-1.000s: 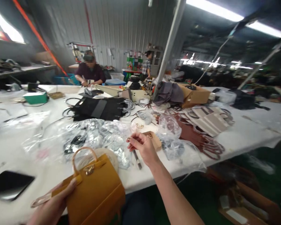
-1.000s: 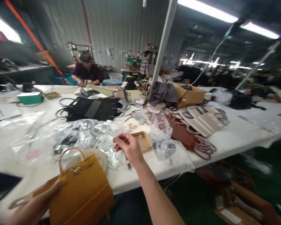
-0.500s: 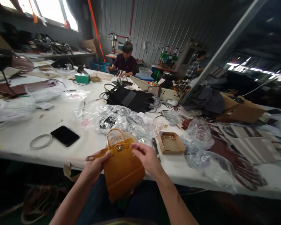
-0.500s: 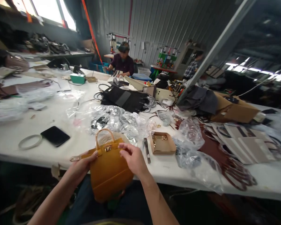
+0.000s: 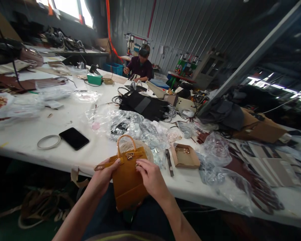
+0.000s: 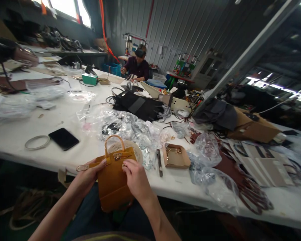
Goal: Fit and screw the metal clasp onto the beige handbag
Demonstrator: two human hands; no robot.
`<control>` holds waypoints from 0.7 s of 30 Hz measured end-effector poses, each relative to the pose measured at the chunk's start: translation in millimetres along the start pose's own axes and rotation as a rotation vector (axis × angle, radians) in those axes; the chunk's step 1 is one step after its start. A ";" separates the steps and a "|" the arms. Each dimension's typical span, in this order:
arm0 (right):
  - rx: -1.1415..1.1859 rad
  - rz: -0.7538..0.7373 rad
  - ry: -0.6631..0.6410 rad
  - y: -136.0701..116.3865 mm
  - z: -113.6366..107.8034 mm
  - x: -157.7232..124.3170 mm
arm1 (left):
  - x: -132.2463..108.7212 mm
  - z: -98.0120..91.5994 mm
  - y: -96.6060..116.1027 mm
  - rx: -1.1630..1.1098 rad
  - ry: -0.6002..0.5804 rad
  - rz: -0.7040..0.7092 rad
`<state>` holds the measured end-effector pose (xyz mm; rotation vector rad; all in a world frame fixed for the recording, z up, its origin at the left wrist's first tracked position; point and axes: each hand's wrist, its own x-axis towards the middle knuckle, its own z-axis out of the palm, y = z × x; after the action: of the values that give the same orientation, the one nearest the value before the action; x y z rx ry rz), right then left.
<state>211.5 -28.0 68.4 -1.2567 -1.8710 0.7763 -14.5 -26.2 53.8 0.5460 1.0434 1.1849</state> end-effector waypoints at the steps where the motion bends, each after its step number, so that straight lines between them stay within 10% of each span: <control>1: -0.099 -0.059 -0.006 -2.8 4.3 -0.3 | -1.7 1.3 1.3 0.003 0.007 0.010; 8: -0.414 -0.163 0.007 -16.3 24.3 6.1 | -8.7 5.5 7.7 0.062 -0.046 0.084; 14: -0.008 0.015 0.365 0.5 11.3 38.8 | -5.9 8.9 15.5 0.070 0.002 0.075; 21: 0.351 0.335 0.174 21.5 -25.5 69.9 | -5.6 9.7 13.4 0.161 0.009 0.089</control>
<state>226.1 46.9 81.9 -1.3718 -1.3315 1.0815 -12.6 -25.5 71.1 0.7197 1.1377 1.1881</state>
